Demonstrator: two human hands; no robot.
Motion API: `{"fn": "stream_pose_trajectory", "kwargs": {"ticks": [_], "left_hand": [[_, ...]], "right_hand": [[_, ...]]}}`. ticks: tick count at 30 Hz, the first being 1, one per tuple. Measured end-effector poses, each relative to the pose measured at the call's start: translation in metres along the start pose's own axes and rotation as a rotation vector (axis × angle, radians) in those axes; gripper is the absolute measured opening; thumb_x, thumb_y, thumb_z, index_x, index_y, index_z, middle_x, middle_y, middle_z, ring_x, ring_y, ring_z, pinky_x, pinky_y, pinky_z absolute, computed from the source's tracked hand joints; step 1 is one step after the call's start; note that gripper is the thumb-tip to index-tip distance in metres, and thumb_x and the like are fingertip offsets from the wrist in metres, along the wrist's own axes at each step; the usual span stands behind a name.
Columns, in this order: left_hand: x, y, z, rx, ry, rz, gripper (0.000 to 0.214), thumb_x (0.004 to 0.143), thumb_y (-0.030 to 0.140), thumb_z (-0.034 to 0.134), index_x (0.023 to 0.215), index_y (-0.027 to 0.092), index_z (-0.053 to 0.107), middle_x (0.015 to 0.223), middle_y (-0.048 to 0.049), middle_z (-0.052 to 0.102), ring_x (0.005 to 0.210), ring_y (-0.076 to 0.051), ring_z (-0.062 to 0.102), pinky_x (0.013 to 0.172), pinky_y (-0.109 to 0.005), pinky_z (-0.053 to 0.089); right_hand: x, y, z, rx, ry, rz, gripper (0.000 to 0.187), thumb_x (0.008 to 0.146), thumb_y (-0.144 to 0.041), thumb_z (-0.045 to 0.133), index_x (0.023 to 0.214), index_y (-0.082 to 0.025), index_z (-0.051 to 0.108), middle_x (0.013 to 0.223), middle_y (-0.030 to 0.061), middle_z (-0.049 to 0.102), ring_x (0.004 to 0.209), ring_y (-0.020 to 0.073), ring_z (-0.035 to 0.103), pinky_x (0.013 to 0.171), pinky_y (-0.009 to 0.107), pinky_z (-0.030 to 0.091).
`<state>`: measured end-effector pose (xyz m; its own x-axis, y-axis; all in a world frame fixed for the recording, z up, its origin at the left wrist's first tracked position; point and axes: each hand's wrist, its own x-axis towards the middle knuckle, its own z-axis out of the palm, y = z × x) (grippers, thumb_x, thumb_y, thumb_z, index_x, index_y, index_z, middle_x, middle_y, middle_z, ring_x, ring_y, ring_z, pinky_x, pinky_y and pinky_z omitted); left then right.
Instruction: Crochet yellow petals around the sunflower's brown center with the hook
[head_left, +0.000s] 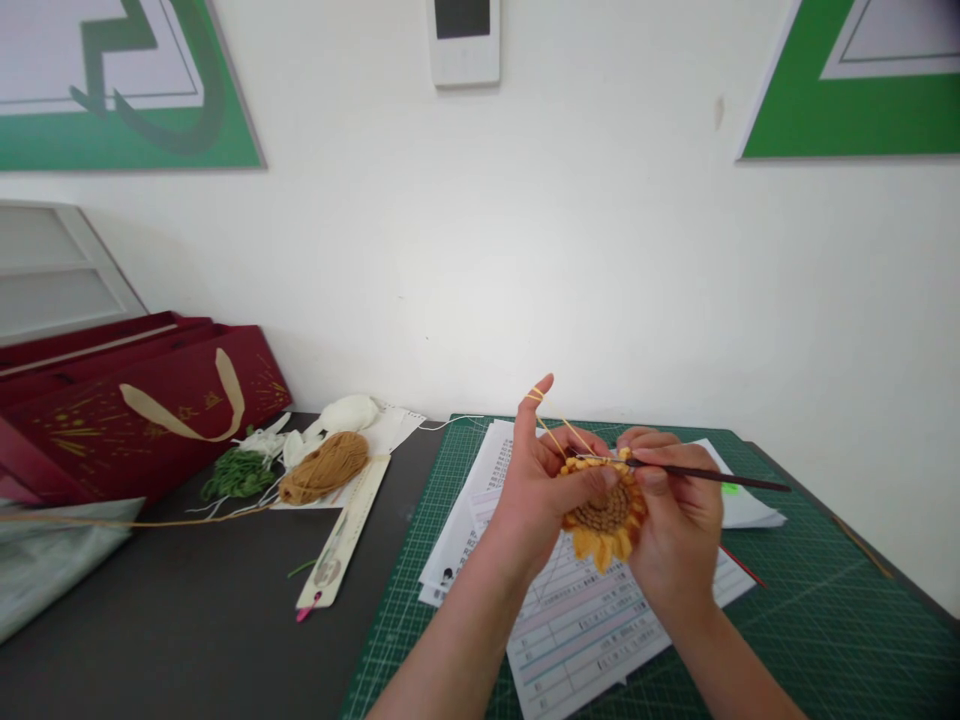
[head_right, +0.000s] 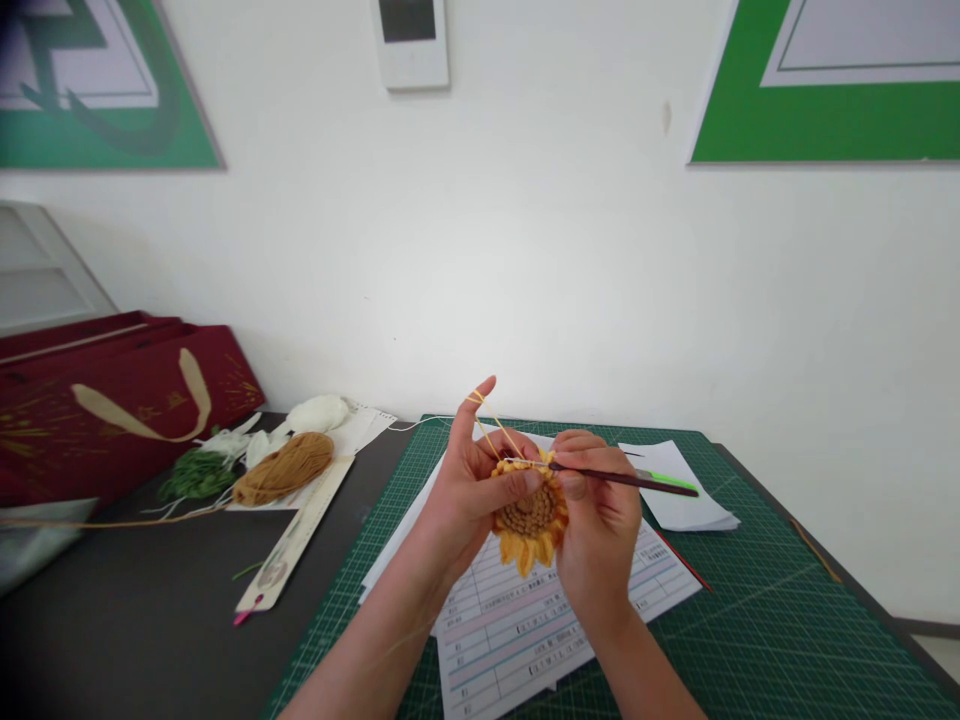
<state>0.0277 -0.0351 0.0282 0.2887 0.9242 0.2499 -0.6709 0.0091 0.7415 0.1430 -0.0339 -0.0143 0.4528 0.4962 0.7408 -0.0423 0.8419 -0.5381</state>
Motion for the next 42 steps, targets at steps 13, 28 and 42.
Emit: {"fn": "stream_pose_trajectory", "kwargs": {"ticks": [13,28,42], "left_hand": [[0.008,-0.009,-0.011,-0.229,-0.044,-0.232,0.09,0.058,-0.001,0.087,0.136,0.007,0.044,0.081,0.0002,0.07,0.075,-0.014,0.066,0.084,-0.031,0.047],[0.004,-0.001,-0.015,-0.099,-0.216,-0.216,0.129,0.06,0.002,0.088,0.161,0.028,0.013,0.079,0.0001,0.073,0.071,-0.017,0.066,0.077,-0.033,0.048],[0.007,0.001,-0.016,0.088,-0.127,-0.068,0.104,0.058,0.006,0.091,0.149,0.023,0.044,0.076,0.0018,0.068,0.074,-0.018,0.062,0.075,-0.033,0.047]], "right_hand": [[-0.003,-0.009,0.005,0.056,0.038,0.087,0.009,0.09,-0.027,0.071,0.085,-0.025,0.063,0.083,0.0001,0.061,0.085,0.0203,0.061,0.079,0.039,0.051],[0.015,-0.015,-0.005,0.171,-0.138,0.248,0.018,0.097,-0.036,0.059,0.084,-0.026,0.054,0.062,-0.0045,0.044,0.061,0.0169,0.049,0.065,0.038,0.048],[0.019,-0.008,-0.011,0.07,-0.183,0.424,0.026,0.099,-0.039,0.055,0.078,-0.024,0.054,0.064,-0.0034,0.044,0.063,0.0164,0.051,0.058,0.032,0.046]]}}
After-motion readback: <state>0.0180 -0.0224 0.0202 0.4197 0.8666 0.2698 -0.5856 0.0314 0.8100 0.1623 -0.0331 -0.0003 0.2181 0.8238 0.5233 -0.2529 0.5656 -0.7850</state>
